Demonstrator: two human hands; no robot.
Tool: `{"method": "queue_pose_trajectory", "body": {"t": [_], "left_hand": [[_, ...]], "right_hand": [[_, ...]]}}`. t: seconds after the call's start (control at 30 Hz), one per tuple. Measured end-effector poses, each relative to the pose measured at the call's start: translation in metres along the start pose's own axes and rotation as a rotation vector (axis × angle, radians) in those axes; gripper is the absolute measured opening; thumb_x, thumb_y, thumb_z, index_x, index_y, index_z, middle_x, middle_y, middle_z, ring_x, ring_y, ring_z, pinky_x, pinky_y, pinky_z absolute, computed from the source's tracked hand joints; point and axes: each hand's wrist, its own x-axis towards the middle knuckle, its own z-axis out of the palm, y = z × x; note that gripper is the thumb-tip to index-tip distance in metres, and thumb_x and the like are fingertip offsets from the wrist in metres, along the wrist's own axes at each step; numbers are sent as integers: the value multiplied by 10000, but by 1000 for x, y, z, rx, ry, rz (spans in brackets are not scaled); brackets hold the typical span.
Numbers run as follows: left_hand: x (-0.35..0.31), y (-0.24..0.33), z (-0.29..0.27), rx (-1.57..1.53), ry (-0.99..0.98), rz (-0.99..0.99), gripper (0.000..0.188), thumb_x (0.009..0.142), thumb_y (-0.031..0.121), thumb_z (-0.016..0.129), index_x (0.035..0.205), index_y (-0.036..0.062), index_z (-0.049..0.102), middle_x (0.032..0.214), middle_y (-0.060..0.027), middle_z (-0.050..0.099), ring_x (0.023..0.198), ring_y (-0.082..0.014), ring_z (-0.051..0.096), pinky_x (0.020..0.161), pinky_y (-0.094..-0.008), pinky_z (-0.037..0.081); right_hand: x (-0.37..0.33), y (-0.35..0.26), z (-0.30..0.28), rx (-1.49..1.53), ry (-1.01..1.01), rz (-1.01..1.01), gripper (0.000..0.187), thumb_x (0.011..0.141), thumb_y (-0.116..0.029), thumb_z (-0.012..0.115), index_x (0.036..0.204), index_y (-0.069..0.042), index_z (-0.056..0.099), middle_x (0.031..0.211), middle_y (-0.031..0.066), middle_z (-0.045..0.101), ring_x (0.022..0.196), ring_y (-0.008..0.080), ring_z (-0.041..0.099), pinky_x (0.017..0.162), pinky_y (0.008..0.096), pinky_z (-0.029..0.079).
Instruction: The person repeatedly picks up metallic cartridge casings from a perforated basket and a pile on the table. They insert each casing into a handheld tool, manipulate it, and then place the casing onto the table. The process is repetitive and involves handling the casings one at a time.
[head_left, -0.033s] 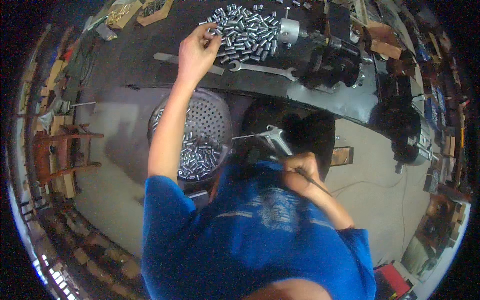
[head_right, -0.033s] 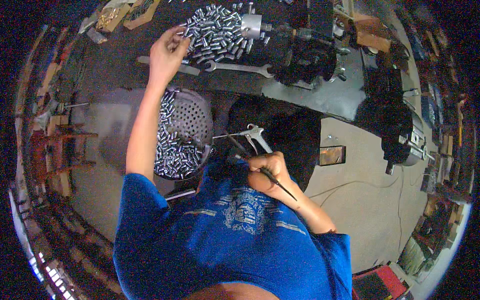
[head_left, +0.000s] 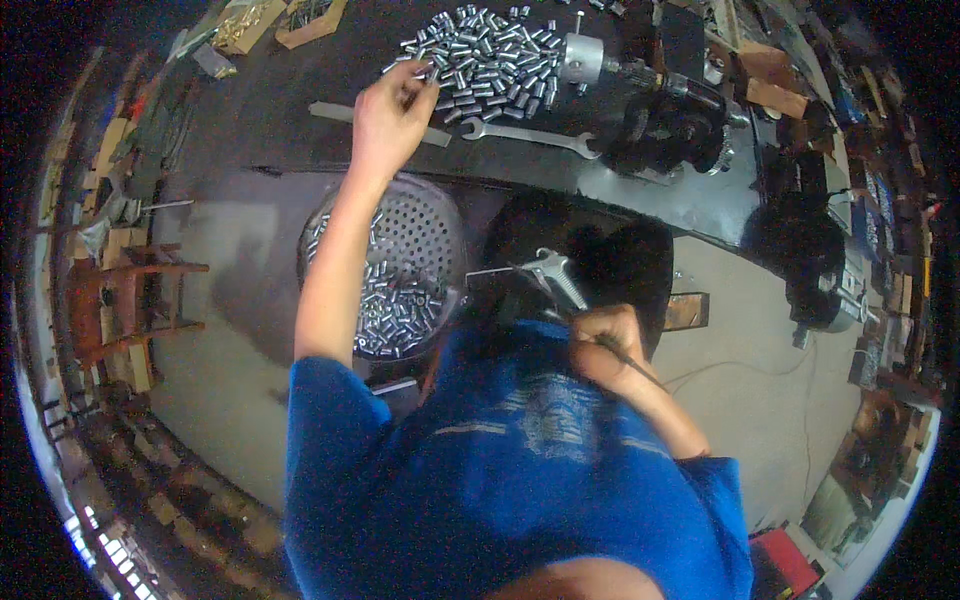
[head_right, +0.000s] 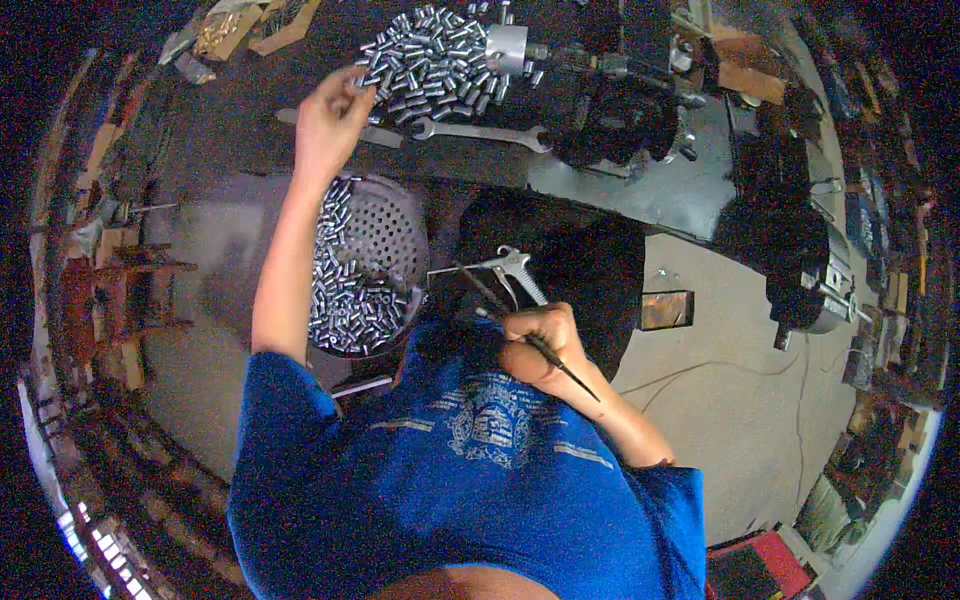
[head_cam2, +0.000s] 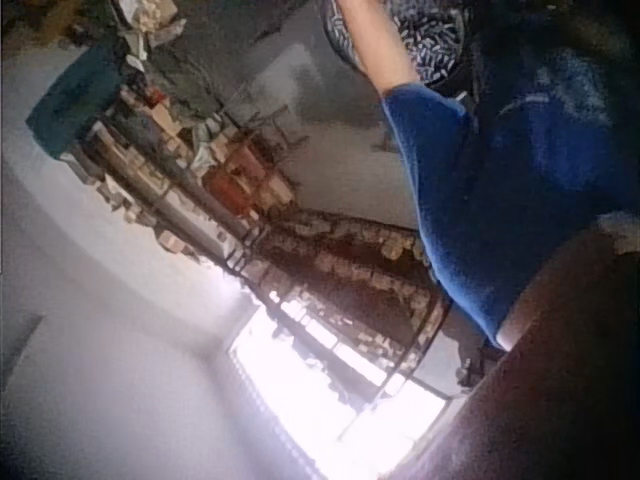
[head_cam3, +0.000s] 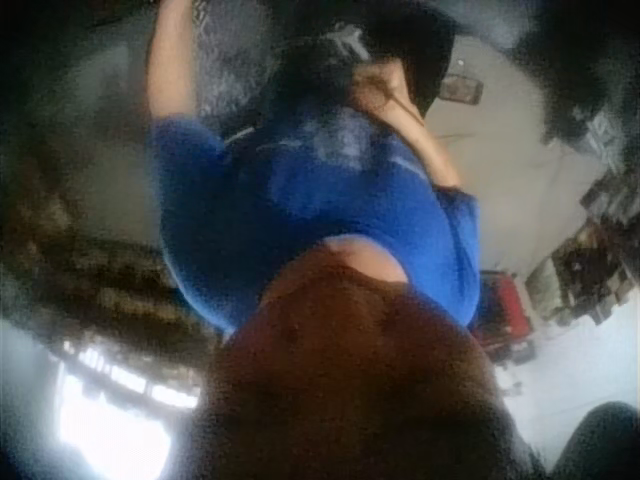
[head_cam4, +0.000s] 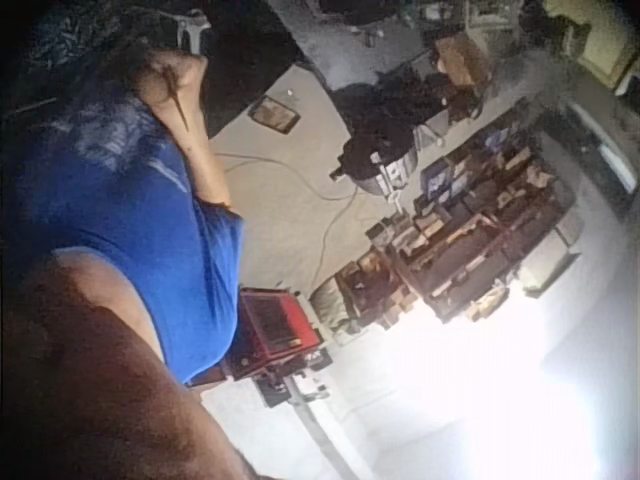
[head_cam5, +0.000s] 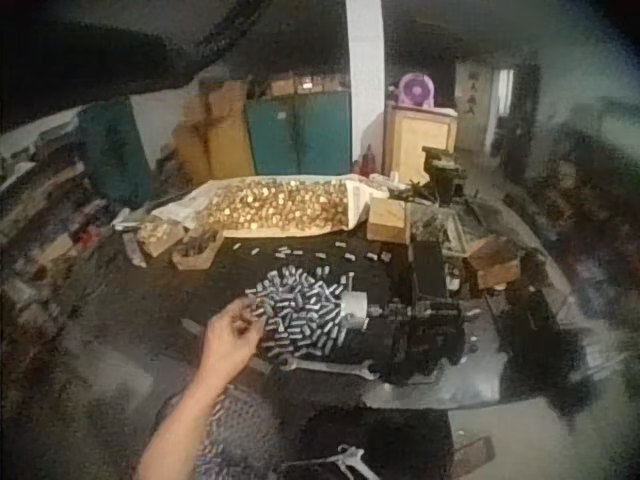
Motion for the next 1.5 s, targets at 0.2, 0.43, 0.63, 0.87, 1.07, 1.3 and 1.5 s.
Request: {"method": "queue_pose_trajectory", "body": {"t": [0.2, 0.43, 0.63, 0.87, 1.07, 1.3, 1.5], "left_hand": [[-149, -101, -22, 254, -430, -378, 253, 722, 169, 624, 959, 81, 625, 692, -152, 608, 634, -276, 604, 595, -350, 469], [-270, -118, 8, 610, -903, -293, 333, 631, 160, 623, 963, 133, 635, 879, -157, 620, 844, -315, 596, 692, -418, 482], [-267, -128, 21, 586, -959, -217, 354, 623, 178, 631, 974, 140, 631, 845, -158, 624, 793, -314, 609, 682, -405, 484], [-254, -97, 4, -170, -533, -509, 247, 780, 39, 540, 1020, -13, 565, 910, -145, 627, 802, -225, 610, 721, -303, 467], [-194, 23, -12, -560, -556, -414, 185, 790, 2, 571, 975, -14, 558, 969, -86, 603, 917, -143, 561, 813, -266, 431], [-179, 43, -12, -749, -631, -314, 220, 739, 9, 649, 951, -11, 597, 960, -92, 599, 917, -153, 554, 819, -271, 421], [-174, 59, -15, -746, -696, -390, 144, 790, 62, 621, 906, -23, 616, 801, -63, 606, 707, -113, 572, 623, -233, 463]], "right_hand": [[0, 10, 3, -29, -6, -50, 247, 592, -1, 515, 491, -38, 293, 438, 62, 281, 383, 168, 303, 395, 305, 217], [1, 11, 10, -53, -16, -19, 241, 580, 12, 508, 487, -36, 291, 440, 70, 279, 381, 175, 294, 396, 311, 216], [1, 5, 7, 0, -32, 0, 247, 581, 8, 512, 485, -35, 288, 444, 68, 279, 387, 147, 299, 394, 295, 229], [-2, 13, 13, -97, -17, -29, 229, 589, 4, 512, 481, -29, 313, 437, 80, 272, 380, 147, 298, 387, 312, 241], [15, 0, 13, -35, -126, -81, 201, 592, -16, 526, 498, -34, 349, 445, 83, 308, 375, 184, 317, 388, 328, 259], [22, 0, 15, -111, -117, -190, 188, 589, -12, 534, 489, -39, 377, 452, 108, 358, 395, 250, 392, 407, 356, 306], [22, 2, 18, -203, -92, -357, 156, 567, -48, 554, 510, -40, 408, 482, 137, 429, 448, 311, 469, 427, 396, 362]]}}
